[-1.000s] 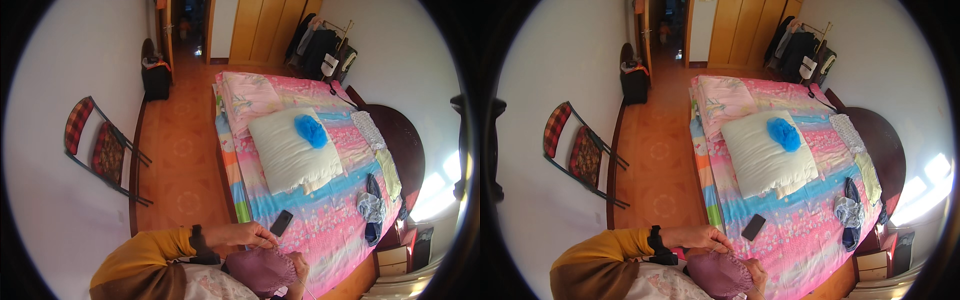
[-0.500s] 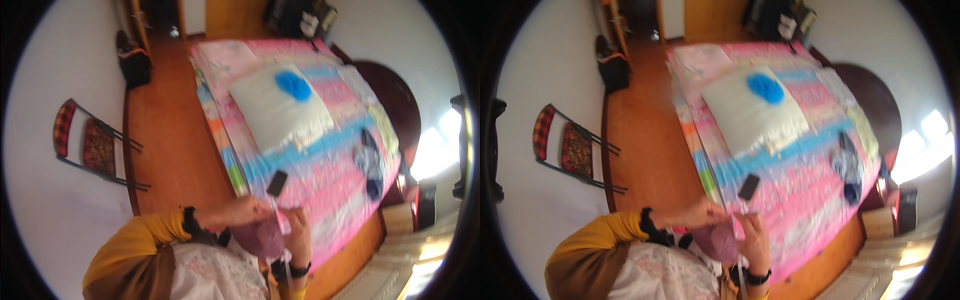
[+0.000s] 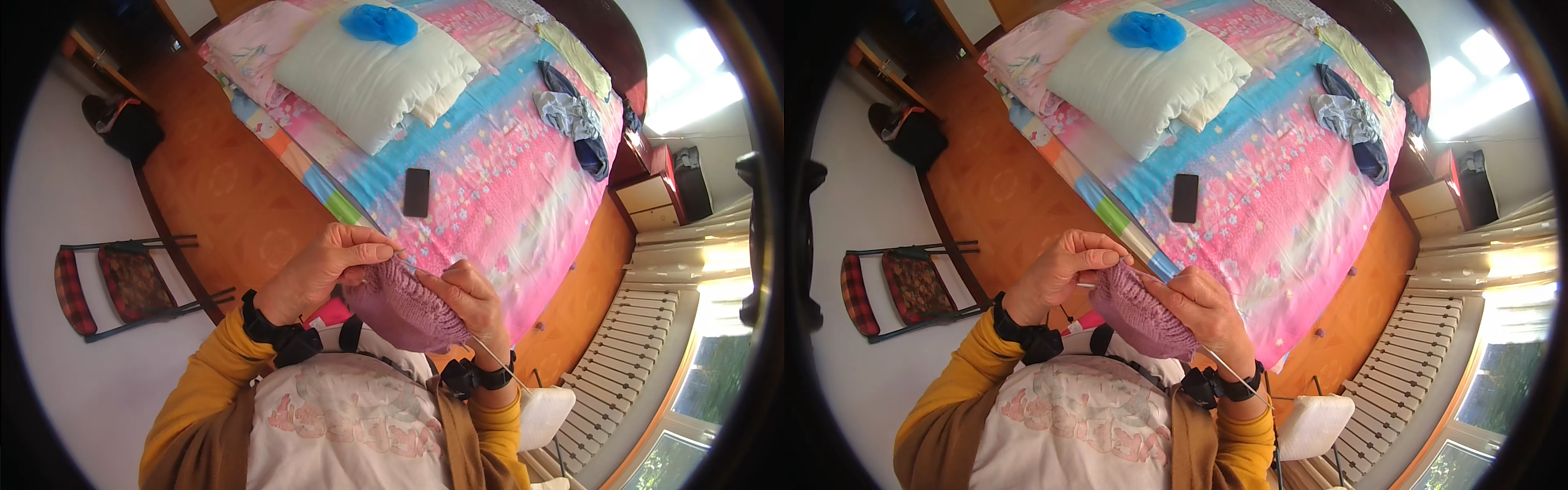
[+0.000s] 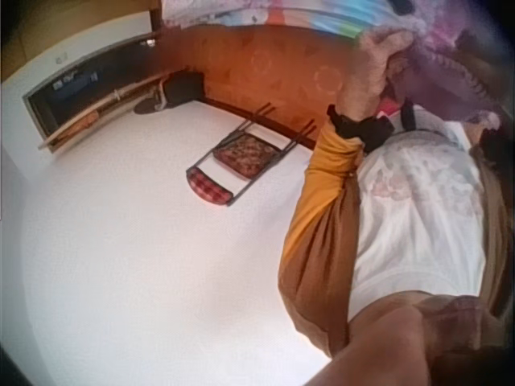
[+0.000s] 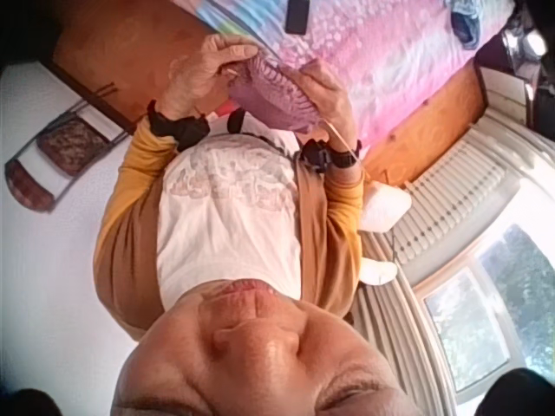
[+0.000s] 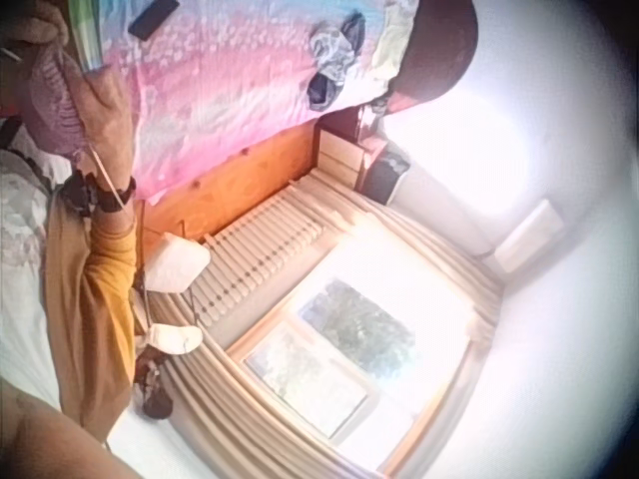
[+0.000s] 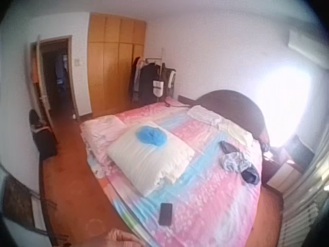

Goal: The person knits a purple fabric using knitting needles. They hold the needles and yarn, repeatedly forming stitches while seated in a bedroom.

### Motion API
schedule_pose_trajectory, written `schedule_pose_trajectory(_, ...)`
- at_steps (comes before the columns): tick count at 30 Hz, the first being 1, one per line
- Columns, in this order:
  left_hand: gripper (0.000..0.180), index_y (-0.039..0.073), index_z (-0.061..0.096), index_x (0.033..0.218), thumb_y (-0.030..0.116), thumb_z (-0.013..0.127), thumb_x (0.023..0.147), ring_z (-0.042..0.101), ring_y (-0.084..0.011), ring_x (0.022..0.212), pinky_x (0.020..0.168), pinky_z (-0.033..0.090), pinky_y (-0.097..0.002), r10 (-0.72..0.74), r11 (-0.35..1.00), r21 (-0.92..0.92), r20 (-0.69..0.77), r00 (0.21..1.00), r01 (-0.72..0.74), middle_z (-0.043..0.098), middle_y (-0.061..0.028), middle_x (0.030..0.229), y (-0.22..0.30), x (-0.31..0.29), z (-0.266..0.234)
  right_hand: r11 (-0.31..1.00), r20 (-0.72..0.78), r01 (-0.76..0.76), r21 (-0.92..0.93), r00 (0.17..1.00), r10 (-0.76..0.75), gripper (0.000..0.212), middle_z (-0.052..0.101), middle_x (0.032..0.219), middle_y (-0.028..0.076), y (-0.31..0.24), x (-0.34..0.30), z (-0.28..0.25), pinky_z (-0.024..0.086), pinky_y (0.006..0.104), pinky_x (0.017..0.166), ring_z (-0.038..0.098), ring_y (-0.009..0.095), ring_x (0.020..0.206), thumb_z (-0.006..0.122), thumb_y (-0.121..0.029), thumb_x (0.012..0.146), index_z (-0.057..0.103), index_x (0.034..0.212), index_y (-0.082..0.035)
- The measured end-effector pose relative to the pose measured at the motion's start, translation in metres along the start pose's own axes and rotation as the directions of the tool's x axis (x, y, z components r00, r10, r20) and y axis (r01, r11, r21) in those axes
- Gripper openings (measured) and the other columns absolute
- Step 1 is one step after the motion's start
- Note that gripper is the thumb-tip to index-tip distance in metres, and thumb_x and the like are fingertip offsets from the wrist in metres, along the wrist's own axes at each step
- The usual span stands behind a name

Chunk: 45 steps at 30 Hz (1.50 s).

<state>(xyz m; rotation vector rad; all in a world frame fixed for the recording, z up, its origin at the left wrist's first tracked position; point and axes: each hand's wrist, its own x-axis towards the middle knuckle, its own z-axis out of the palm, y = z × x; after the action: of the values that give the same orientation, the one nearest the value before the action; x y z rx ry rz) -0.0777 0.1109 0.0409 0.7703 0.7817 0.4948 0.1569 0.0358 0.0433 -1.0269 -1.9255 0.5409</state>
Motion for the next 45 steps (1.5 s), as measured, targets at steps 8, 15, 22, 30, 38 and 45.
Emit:
schedule_pose_trajectory(8,0.022,0.003,0.073,0.109,0.015,0.07,0.091,0.067,-0.0075,0.082,0.072,0.054,-0.0212,0.083,0.996,0.031,-0.026,0.996,-0.083,0.073,-0.002,0.097,-0.004,0.009,0.004,0.991,-0.02,-0.033,-0.131,0.999,0.03,0.043,0.054,0.085,0.006,0.002,-0.005,0.0,0.048,0.035,0.068,0.057,0.023,0.075,0.067,-0.005,0.075,0.069,0.117,0.001)
schedule_pose_trajectory(15,0.021,0.002,0.072,0.11,0.013,0.07,0.093,0.067,-0.0083,0.083,0.073,0.055,-0.0227,0.05,0.998,0.053,-0.072,0.996,-0.046,0.073,-0.003,0.097,-0.004,0.012,-0.001,0.992,0.01,-0.092,-0.087,0.996,0.093,0.046,0.057,0.093,0.008,0.007,-0.002,-0.001,0.05,0.0344,0.075,0.06,0.025,0.083,0.066,-0.006,0.076,0.067,0.121,0.0)
schedule_pose_trajectory(22,0.022,0.0,0.072,0.113,0.01,0.067,0.095,0.066,-0.008,0.082,0.073,0.053,-0.0217,0.052,0.994,0.092,0.022,0.998,-0.054,0.073,-0.0025,0.099,-0.003,0.016,-0.003,0.997,0.038,-0.068,-0.027,0.997,0.069,0.046,0.053,0.084,0.006,0.017,0.0,-0.002,0.048,0.0337,0.07,0.057,0.023,0.077,0.067,-0.006,0.075,0.068,0.121,-0.003)
schedule_pose_trajectory(30,0.02,0.001,0.073,0.112,0.01,0.066,0.097,0.061,-0.0063,0.084,0.076,0.05,-0.0224,0.054,0.974,0.216,0.056,0.997,-0.065,0.068,0.0026,0.089,-0.003,0.021,0.002,0.972,-0.002,-0.101,-0.213,0.995,0.103,0.042,0.054,0.085,0.01,0.011,0.015,-0.006,0.048,0.0376,0.075,0.059,0.028,0.082,0.074,-0.011,0.071,0.066,0.111,-0.001)
schedule_pose_trajectory(38,0.02,-0.003,0.073,0.111,0.008,0.066,0.096,0.063,-0.0061,0.086,0.078,0.052,-0.0231,0.173,0.875,0.44,0.107,0.979,-0.202,0.074,-0.0011,0.096,-0.027,0.029,0.016,0.979,0.182,-0.161,-0.129,0.966,0.183,0.044,0.054,0.088,0.01,0.022,0.019,-0.005,0.05,0.0393,0.075,0.059,0.031,0.085,0.072,-0.001,0.067,0.067,0.111,-0.004)
schedule_pose_trajectory(45,0.023,0.002,0.073,0.112,0.014,0.067,0.095,0.066,-0.0067,0.084,0.074,0.052,-0.0215,-0.001,1.0,0.022,0.006,1.0,0.001,0.073,-0.0018,0.097,-0.01,0.025,-0.005,0.989,0.018,-0.054,-0.14,0.998,0.057,0.04,0.046,0.076,0.004,0.019,-0.001,-0.005,0.044,0.0337,0.064,0.053,0.02,0.071,0.071,-0.004,0.067,0.073,0.107,-0.002)
